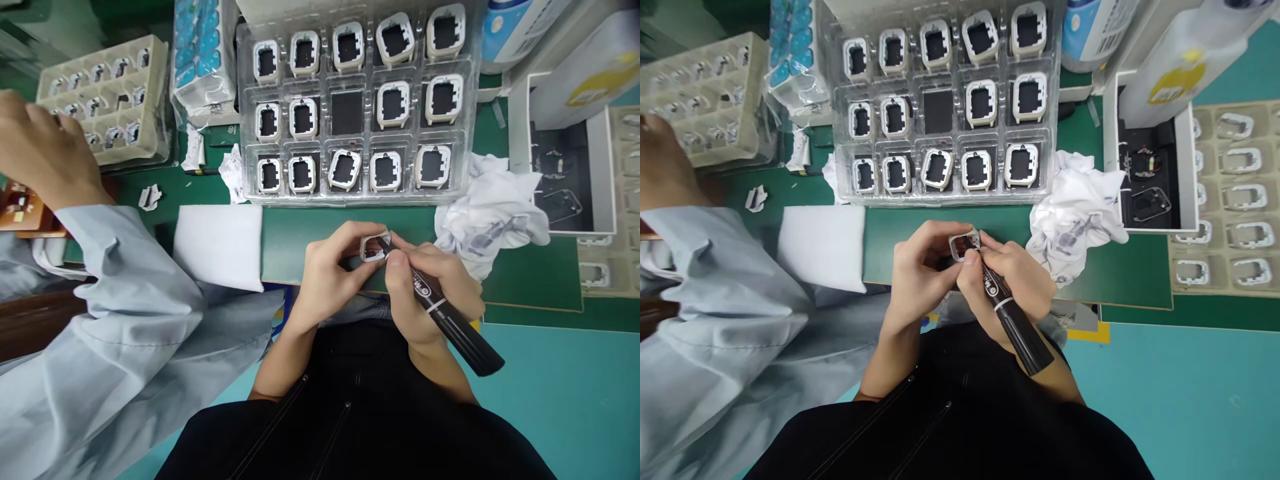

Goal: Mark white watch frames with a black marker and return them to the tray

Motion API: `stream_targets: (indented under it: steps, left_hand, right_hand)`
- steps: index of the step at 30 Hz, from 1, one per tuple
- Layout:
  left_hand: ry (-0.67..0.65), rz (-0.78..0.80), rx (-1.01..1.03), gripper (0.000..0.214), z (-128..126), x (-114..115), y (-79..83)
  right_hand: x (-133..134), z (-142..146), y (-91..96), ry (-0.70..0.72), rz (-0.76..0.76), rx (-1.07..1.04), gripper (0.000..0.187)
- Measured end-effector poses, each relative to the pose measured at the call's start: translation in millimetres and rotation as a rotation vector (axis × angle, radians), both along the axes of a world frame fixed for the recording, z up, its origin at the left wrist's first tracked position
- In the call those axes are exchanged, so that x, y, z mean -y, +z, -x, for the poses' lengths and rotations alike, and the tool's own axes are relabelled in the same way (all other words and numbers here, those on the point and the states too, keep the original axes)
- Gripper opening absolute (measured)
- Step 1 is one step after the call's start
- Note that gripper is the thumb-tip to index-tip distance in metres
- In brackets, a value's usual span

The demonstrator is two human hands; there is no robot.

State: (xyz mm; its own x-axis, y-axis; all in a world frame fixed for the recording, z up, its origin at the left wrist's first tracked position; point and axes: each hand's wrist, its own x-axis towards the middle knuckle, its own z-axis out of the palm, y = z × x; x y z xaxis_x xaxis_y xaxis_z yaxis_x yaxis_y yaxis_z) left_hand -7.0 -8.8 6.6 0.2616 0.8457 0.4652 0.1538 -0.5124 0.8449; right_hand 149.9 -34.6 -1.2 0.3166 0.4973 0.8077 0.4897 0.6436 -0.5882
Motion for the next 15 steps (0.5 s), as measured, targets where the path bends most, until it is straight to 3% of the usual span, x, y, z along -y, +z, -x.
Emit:
stream_targets:
  steps: [15]
  left_hand:
    - [0.004,0.015,-0.019,0.035,0.0,0.9,0.2]
  right_hand:
    - [0.6,-3.5,0.7,-0.005,0.056,-0.023,0.014]
